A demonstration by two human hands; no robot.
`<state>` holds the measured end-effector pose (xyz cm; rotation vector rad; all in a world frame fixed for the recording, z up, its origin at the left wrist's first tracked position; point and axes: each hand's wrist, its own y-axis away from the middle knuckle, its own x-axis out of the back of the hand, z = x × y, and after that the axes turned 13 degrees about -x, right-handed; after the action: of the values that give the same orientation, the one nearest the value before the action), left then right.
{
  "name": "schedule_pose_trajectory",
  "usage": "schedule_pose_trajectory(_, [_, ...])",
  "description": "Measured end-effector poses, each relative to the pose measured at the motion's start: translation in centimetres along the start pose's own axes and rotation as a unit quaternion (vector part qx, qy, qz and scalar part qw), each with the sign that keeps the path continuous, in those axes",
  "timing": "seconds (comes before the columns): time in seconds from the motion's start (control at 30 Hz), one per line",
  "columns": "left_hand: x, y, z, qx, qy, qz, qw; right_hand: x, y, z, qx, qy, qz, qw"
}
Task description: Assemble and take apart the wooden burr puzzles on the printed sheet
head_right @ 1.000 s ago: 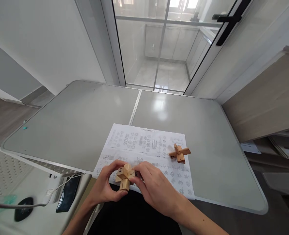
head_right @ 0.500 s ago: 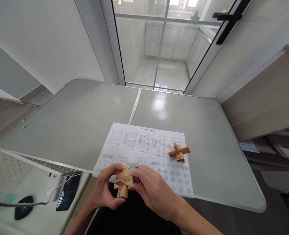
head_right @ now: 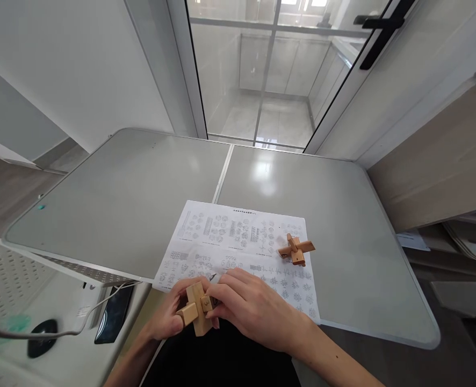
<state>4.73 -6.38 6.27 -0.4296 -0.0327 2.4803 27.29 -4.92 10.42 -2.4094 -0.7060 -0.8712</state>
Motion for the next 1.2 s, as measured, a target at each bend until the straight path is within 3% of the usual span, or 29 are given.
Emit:
schedule_pose_trajectory(0.2, [0.9,0.5,-0.2,-0.007,-0.107,-0.005,0.994,0.3,0.7,0.1,-0.055,-0.017,-0.054,0.997])
schedule_pose_trajectory(0.43, [0.6,0.0,-0.4,-0.011,-0.156,-0.038,0.987,0.1,0.2,0.0,-0.025,-0.024,-0.105,0.994])
schedule_pose_trajectory(0.57, [0.7,-0.3,-0.2,-0.019,-0.14,-0.074,0.987,0.3,0.1,-0.3,-0.007,-0.031,-0.096,0.995])
schedule_pose_trajectory(0.8, [0.3,-0.8,-0.5,-0.002,-0.118,-0.08,0.99,0.0,1.0,-0.3,-0.016,-0.043,-0.075,0.996])
schedule_pose_trajectory(0.93, [0.2,-0.6,-0.8,-0.005,-0.11,-0.047,0.993,0.1,1.7,0.1,-0.048,-0.054,-0.077,0.994])
schedule_pose_trajectory(1.03, [0.4,-0.1,-0.7,-0.002,-0.101,-0.022,0.995,0.5,2.2,0.4,-0.077,-0.065,-0.045,0.994])
schedule_pose_trajectory(1.2, [0.4,0.2,-0.7,0.017,-0.074,-0.022,0.997,0.5,2.7,0.7,-0.052,-0.058,0.007,0.997])
